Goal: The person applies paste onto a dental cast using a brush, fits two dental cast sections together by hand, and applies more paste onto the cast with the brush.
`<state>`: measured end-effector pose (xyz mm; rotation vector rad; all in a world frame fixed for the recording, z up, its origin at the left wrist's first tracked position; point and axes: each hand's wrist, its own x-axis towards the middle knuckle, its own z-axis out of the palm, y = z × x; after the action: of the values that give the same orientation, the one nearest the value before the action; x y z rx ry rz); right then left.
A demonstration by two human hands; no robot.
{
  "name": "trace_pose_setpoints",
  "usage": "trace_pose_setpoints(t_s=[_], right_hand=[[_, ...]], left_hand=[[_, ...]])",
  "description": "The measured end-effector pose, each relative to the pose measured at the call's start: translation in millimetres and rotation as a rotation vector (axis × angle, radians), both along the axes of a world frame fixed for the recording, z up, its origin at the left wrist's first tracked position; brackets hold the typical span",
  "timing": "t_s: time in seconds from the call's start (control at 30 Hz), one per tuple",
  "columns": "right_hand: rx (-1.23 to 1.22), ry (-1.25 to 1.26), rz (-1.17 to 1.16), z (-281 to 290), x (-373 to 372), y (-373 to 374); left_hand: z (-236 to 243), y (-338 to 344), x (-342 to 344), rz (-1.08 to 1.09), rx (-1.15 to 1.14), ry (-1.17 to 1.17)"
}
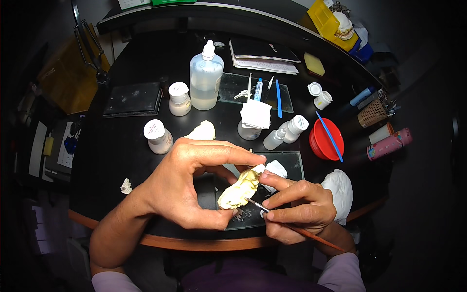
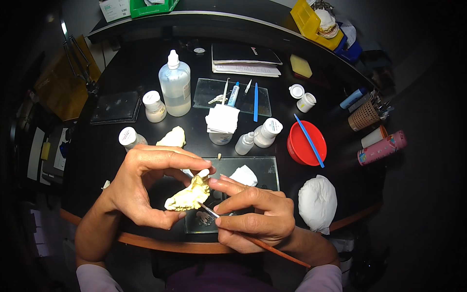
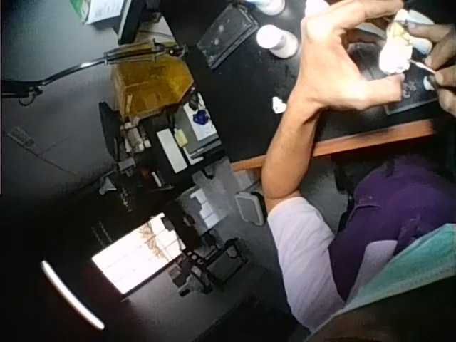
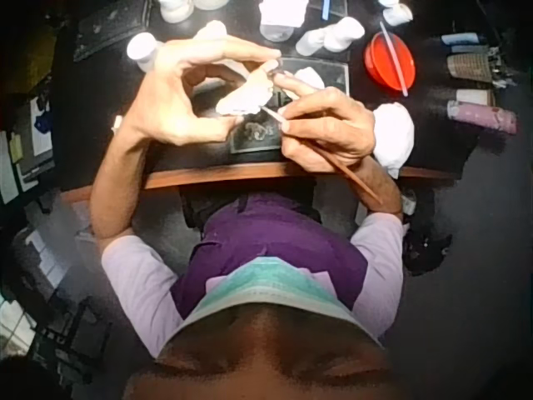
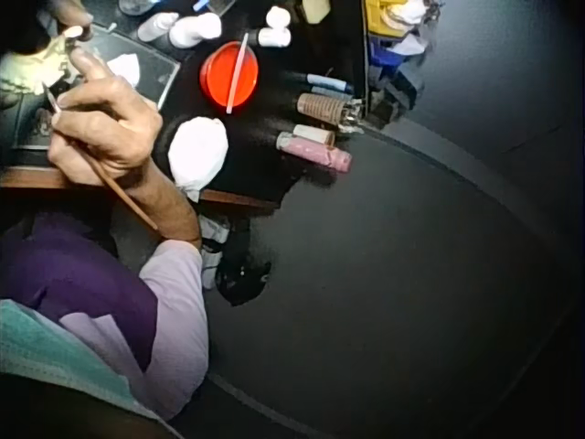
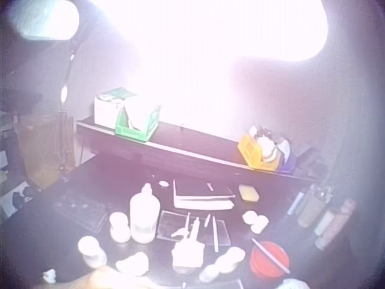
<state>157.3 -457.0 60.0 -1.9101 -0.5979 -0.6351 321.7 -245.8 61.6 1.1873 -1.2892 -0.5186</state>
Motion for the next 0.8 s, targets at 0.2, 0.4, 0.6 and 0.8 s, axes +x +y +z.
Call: trace_pose_setpoints(t_s=[0.2, 0.4, 0.6, 0.8], right_hand=[[-0.022, -0.009, 0.001, 0.6, 1.1, -1.1], [-0.011, -0.010, 0.008, 0.6, 0.3, -1.1], [-0.015, -0.014, 0.006, 0.0, 0.0, -1.1], [0.004, -0.013, 0.011, -0.2, -0.5, -0.9]], left_hand=[[0.7, 0.1, 0.2, -0.004, 0.001, 0.007], [0.8, 0.5, 0.0, -0.004, 0.002, 0.024], [0.4, 0.1, -0.6, -0.006, -0.007, 0.027], [1.5, 0.1, -0.8, -0.007, -0.015, 0.017]])
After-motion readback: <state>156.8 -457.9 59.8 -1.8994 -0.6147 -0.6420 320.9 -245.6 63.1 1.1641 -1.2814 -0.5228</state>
